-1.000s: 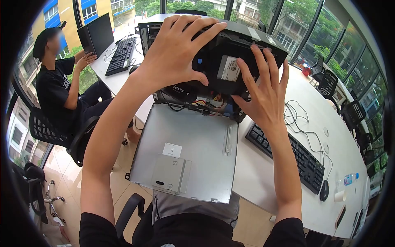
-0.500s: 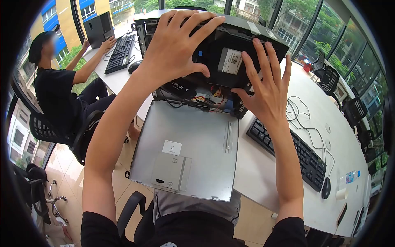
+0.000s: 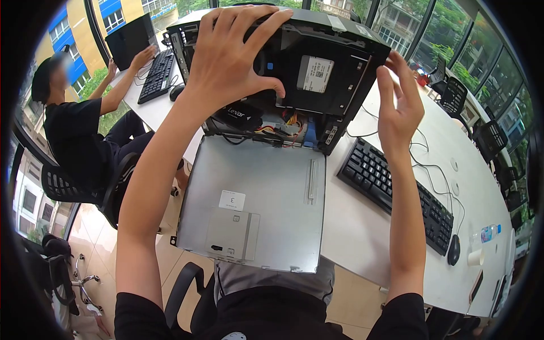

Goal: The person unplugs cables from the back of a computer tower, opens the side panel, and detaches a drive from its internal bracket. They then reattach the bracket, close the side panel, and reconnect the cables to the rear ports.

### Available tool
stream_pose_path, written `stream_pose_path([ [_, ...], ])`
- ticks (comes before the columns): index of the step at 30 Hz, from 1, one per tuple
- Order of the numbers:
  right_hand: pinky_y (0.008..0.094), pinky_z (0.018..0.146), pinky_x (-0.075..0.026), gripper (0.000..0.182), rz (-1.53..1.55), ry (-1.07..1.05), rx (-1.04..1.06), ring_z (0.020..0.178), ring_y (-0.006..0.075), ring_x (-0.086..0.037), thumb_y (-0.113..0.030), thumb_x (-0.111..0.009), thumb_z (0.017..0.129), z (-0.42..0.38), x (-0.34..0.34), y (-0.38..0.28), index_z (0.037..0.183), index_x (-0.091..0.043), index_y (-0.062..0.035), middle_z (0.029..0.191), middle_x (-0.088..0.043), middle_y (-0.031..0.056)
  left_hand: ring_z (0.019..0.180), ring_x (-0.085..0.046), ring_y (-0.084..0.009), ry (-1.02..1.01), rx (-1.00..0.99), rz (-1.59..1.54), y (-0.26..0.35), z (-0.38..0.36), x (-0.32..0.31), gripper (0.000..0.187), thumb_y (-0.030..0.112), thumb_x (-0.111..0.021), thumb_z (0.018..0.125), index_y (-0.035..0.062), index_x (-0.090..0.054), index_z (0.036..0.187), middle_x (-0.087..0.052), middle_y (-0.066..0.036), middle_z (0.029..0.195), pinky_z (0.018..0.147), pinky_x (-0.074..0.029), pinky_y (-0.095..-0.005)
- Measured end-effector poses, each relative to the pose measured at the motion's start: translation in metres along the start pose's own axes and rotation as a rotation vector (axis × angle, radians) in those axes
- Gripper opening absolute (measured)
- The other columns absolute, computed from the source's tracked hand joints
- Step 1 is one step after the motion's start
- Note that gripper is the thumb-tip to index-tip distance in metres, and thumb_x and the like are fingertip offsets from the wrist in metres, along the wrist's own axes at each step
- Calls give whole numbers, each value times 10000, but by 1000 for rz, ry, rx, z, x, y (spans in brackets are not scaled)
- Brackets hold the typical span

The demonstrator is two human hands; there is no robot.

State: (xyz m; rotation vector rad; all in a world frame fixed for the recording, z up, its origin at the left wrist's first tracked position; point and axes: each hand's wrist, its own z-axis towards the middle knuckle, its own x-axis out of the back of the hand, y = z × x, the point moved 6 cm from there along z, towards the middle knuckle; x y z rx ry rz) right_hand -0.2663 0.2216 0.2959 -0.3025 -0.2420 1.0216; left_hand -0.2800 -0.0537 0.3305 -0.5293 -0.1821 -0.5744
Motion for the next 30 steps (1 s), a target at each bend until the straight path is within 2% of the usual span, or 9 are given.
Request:
stream_pose_path([
  [2,346,1036,-536,461,140,-53,-380,1219,236,-685,-288,-695,1079,-9,-4,21,1372,-681,67,1341,-720,178,1284,-550,-292,-11,7,4,-1,-1,-2,1227,620,-969,446,184,-576,1523,-604,-37,1433,1083,-391,-489],
  [5,400,1092,-531,580,89,-111,-422,1285,233,-657,-405,-579,1125,-12,-9,16,1461,-620,66,1377,-705,202,1266,-564,-300,-2,-13,36,-2,-1,-3,1078,546,-985,569,155,-598,1497,-614,-49,1415,1071,-408,-477],
  [9,434,1110,-509,625,162,-151,-391,1297,272,-652,-450,-494,1131,-13,-13,9,1439,-640,74,1405,-689,220,1163,-554,-331,66,-51,18,1,8,-1,1180,633,-994,451,130,-556,1424,-583,-107,1288,996,-391,-513],
  [18,410,1080,-541,613,140,-47,-450,1296,264,-651,-399,-628,1090,-16,-11,14,1433,-619,110,1420,-669,250,1200,-522,-342,-54,-7,86,4,6,0,1186,617,-990,506,91,-522,1460,-548,-123,1307,1058,-391,-536],
  [22,416,1083,-565,612,150,-59,-513,1354,301,-631,-369,-678,1070,-8,-6,17,1450,-598,104,1426,-662,260,1381,-448,-372,-154,1,17,-1,0,7,1159,641,-942,654,87,-460,1551,-488,-156,1489,1154,-339,-583],
  [23,407,1071,-581,565,168,-77,-520,1339,297,-648,-319,-687,1071,-5,-5,15,1458,-601,83,1421,-669,249,1307,-560,-348,18,-25,-57,4,0,24,994,603,-920,754,66,-551,1505,-589,-160,1424,1089,-448,-531],
  [26,354,1032,-576,535,75,-59,-400,1202,215,-716,-335,-692,1062,3,4,18,1429,-655,53,1345,-737,171,1225,-592,-313,151,-4,-103,-1,-31,29,846,376,-966,723,116,-627,1454,-649,-70,1356,1050,-438,-453],
  [27,339,1021,-580,480,101,-24,-383,1170,207,-728,-310,-705,1053,6,8,16,1405,-691,15,1308,-759,147,1185,-624,-320,111,1,-147,8,-35,42,644,218,-907,809,82,-664,1390,-681,-97,1300,1002,-483,-418],
  [30,349,963,-605,310,10,87,-270,1072,190,-754,-235,-702,1036,16,22,-3,1262,-800,-46,1195,-802,127,1170,-644,-310,-106,-4,-254,29,-78,46,582,201,-907,805,78,-694,1332,-696,-98,1286,971,-518,-404],
])
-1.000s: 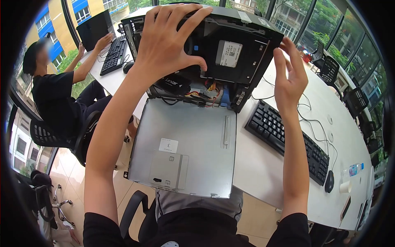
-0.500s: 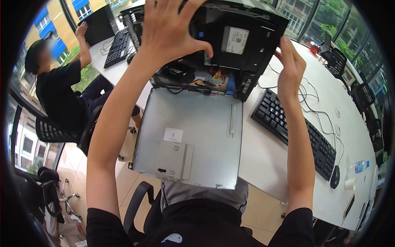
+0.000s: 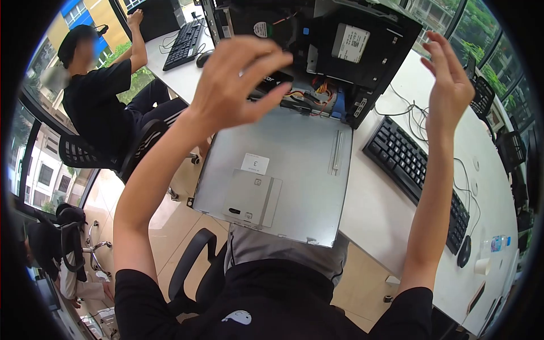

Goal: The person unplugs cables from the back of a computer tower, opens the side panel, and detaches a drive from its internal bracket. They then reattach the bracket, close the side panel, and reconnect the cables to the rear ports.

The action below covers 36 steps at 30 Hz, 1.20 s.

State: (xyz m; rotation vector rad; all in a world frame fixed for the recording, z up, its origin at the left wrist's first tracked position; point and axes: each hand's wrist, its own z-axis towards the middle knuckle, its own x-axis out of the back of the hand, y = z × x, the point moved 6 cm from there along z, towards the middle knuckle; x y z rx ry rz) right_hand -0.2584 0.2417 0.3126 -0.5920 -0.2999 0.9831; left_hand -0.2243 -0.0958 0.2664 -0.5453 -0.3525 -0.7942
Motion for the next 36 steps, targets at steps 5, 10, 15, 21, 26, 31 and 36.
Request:
stream_pose_path([
  [5,304,872,-596,252,-166,53,202,1021,165,-772,-178,-668,1052,-9,4,-38,1199,-822,-43,1139,-823,105,1143,-656,-294,-256,113,17,11,-44,-22,531,190,-882,838,85,-701,1326,-698,-80,1282,964,-548,-414],
  [10,262,733,-538,194,-113,-179,375,819,109,-718,-147,-710,1029,-32,-19,-68,1116,-842,-36,1024,-830,71,1177,-659,-304,-289,270,55,-1,-57,-26,531,187,-872,854,72,-690,1339,-693,-92,1324,984,-551,-393],
  [15,255,672,-505,145,-224,-474,471,718,105,-664,-91,-742,990,-43,-32,-91,1065,-838,-11,920,-811,71,1199,-651,-318,-331,344,-217,34,-58,3,553,280,-881,862,93,-688,1345,-681,-116,1336,991,-552,-429],
  [21,260,708,-549,154,-309,-573,463,762,132,-708,-100,-737,1006,-43,-27,-93,1082,-845,-20,937,-817,94,1238,-643,-336,-596,303,-439,104,-72,53,723,394,-952,761,164,-676,1388,-667,-84,1392,998,-540,-518],
  [26,265,706,-546,151,-336,-603,484,760,136,-706,-106,-745,1008,-44,-25,-104,1079,-844,-18,925,-812,98,1274,-609,-331,-699,267,-347,135,-100,77,757,517,-912,784,189,-657,1416,-619,-71,1426,1063,-532,-503],
  [31,268,701,-535,152,-320,-623,488,752,140,-699,-115,-745,1016,-50,-27,-117,1065,-842,-10,904,-804,97,1328,-616,-340,-665,249,-201,147,-136,70,555,249,-836,861,200,-677,1390,-626,-83,1454,1120,-548,-545],
  [36,269,715,-532,160,-311,-615,452,746,138,-693,-128,-744,1024,-54,-27,-122,1027,-842,-2,886,-797,97,1340,-627,-330,-588,191,-98,150,-144,70,403,122,-695,927,167,-732,1326,-637,-126,1467,1085,-591,-518],
])
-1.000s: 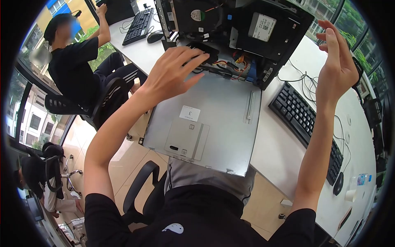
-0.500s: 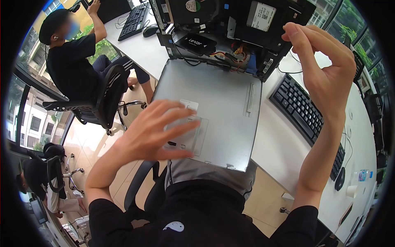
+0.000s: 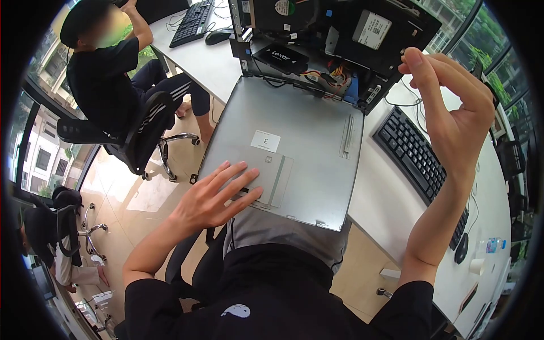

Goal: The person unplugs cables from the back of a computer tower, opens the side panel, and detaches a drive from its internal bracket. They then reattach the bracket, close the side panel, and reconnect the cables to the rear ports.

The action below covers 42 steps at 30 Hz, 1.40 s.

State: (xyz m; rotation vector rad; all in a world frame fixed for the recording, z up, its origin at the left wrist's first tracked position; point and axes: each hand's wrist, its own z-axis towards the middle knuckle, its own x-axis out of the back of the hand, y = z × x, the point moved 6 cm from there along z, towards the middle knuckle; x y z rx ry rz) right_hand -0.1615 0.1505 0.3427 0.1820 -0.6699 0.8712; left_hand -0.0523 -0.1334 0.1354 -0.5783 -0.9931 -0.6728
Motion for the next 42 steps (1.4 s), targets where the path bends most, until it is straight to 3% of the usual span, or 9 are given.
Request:
stream_pose_path([
  [12,305,793,-544,224,-27,66,-85,764,138,-697,-209,-746,1037,-1,24,10,979,-850,-18,851,-788,75,1107,-756,-298,236,-40,45,-16,30,50,344,190,-744,899,190,-776,1242,-740,-122,1279,875,-661,-425],
  [21,312,800,-530,289,40,-46,-127,787,155,-695,-259,-739,1040,-2,38,11,946,-835,-3,880,-791,94,708,-619,-191,482,-26,273,-50,83,94,465,486,-770,855,180,-764,1205,-739,11,962,589,-453,-325],
  [25,337,802,-534,346,127,-232,-54,826,190,-699,-335,-769,999,-4,34,6,990,-812,8,924,-783,110,703,-645,-264,469,-47,284,-65,106,110,365,343,-757,908,89,-775,1170,-719,-69,885,605,-490,-362],
  [28,348,820,-539,377,193,-341,20,840,202,-701,-351,-814,943,-5,31,-1,1048,-806,10,942,-780,118,693,-584,-176,523,-28,362,-86,121,114,435,409,-851,799,205,-791,1180,-664,34,820,587,-443,-346],
  [32,343,867,-544,323,100,-290,28,850,200,-712,-220,-861,887,-5,28,1,1118,-810,0,968,-791,115,714,-604,-206,595,-57,404,-115,142,124,428,502,-837,837,225,-811,1163,-667,11,778,629,-480,-355],
  [33,338,884,-547,292,66,-261,8,865,198,-725,-169,-852,895,-4,27,6,1136,-813,-8,989,-801,111,989,-711,-262,446,52,350,-120,142,124,436,405,-731,1001,57,-757,1261,-782,-114,1074,871,-550,-361],
  [35,332,913,-553,258,9,-195,-19,899,196,-749,-111,-828,918,-2,26,14,1161,-817,-22,1028,-816,107,1034,-696,-276,585,-56,215,-146,145,121,646,496,-841,892,45,-706,1334,-737,-128,1151,899,-555,-402],
  [37,333,945,-564,243,-23,-152,-59,979,194,-775,-117,-800,955,-2,25,23,1186,-820,-42,1091,-826,103,887,-713,-219,757,-40,68,-145,148,133,590,482,-871,891,18,-755,1236,-750,-109,1013,780,-574,-351],
  [42,312,970,-569,240,-49,-18,-95,1013,160,-769,-133,-765,1004,-4,17,40,1229,-817,-70,1120,-826,93,1000,-691,-184,929,178,-675,-206,139,95,703,567,-531,1101,-21,-527,1486,-723,-119,1161,917,-572,-329],
])
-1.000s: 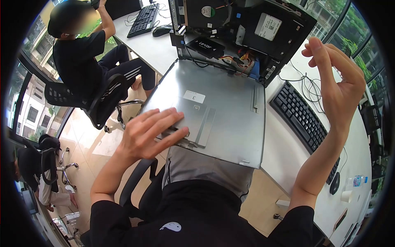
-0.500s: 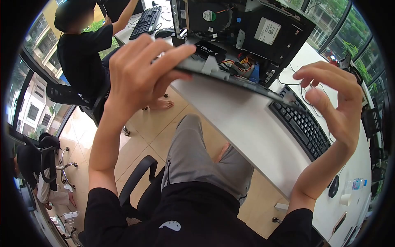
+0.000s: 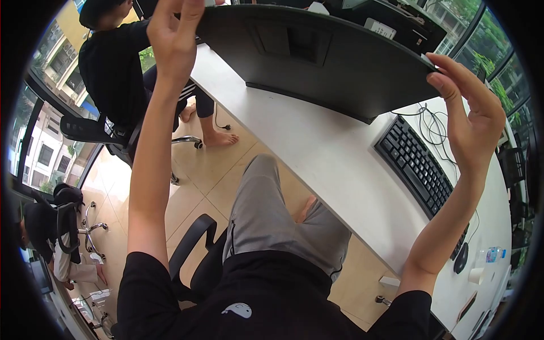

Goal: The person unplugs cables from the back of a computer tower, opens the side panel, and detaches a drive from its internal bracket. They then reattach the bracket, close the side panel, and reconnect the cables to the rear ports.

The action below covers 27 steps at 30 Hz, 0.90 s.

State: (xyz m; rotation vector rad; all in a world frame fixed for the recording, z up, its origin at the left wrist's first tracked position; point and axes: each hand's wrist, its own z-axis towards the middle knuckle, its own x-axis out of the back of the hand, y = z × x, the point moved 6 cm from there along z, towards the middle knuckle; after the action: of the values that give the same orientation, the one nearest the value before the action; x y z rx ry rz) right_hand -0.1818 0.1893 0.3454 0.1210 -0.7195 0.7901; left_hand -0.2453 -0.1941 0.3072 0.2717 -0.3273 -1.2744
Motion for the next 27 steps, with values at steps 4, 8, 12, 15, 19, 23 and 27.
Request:
stream_pose_path([
  [4,280,979,-566,252,19,59,-51,1049,166,-767,-144,-729,1047,-2,-8,17,1271,-793,-47,1135,-819,103,1117,-649,-166,40,147,-262,-44,-22,-16,752,610,-332,1147,-20,-460,1537,-690,-109,1236,1052,-502,-332],
  [8,279,1005,-575,256,-51,129,-74,1100,167,-760,-152,-700,1070,-6,-8,31,1283,-783,-37,1154,-814,108,1223,-590,-165,99,157,-291,-53,-39,-29,770,615,-346,1143,-45,-480,1518,-629,-72,1317,1117,-422,-334],
  [12,313,1049,-587,252,-222,161,-68,1134,182,-758,-151,-683,1079,-10,-6,36,1276,-781,-29,1169,-808,122,1211,-598,-168,237,144,-471,-87,-50,-20,665,587,-368,1151,-6,-588,1354,-647,-77,1304,1106,-434,-333],
  [15,277,976,-586,218,-127,189,-53,1062,165,-766,-109,-706,1058,-7,-9,32,1228,-791,-3,1119,-816,118,1239,-594,-204,53,156,-432,-80,-55,-16,657,599,-488,1110,9,-560,1389,-628,-105,1345,1102,-446,-362],
  [19,234,886,-566,166,156,251,-79,951,130,-759,-76,-741,1033,-1,-20,22,1151,-809,18,1036,-824,90,1182,-655,-222,222,222,-376,-100,-54,-17,624,533,-545,1110,-30,-631,1363,-699,-130,1323,1062,-487,-365],
  [23,231,802,-547,162,167,271,-199,870,86,-716,-135,-775,1010,5,-26,25,1104,-819,-10,979,-815,47,1227,-621,-183,144,320,-180,-105,-50,-20,679,557,-444,1148,-67,-597,1370,-665,-119,1360,1111,-446,-342],
  [27,250,747,-537,228,246,382,-270,811,102,-679,-141,-824,961,7,-30,19,1155,-805,-21,960,-779,51,880,-467,-107,189,278,26,-59,-29,-22,516,553,-551,1116,39,-567,1072,-514,-12,977,812,-442,-306],
])
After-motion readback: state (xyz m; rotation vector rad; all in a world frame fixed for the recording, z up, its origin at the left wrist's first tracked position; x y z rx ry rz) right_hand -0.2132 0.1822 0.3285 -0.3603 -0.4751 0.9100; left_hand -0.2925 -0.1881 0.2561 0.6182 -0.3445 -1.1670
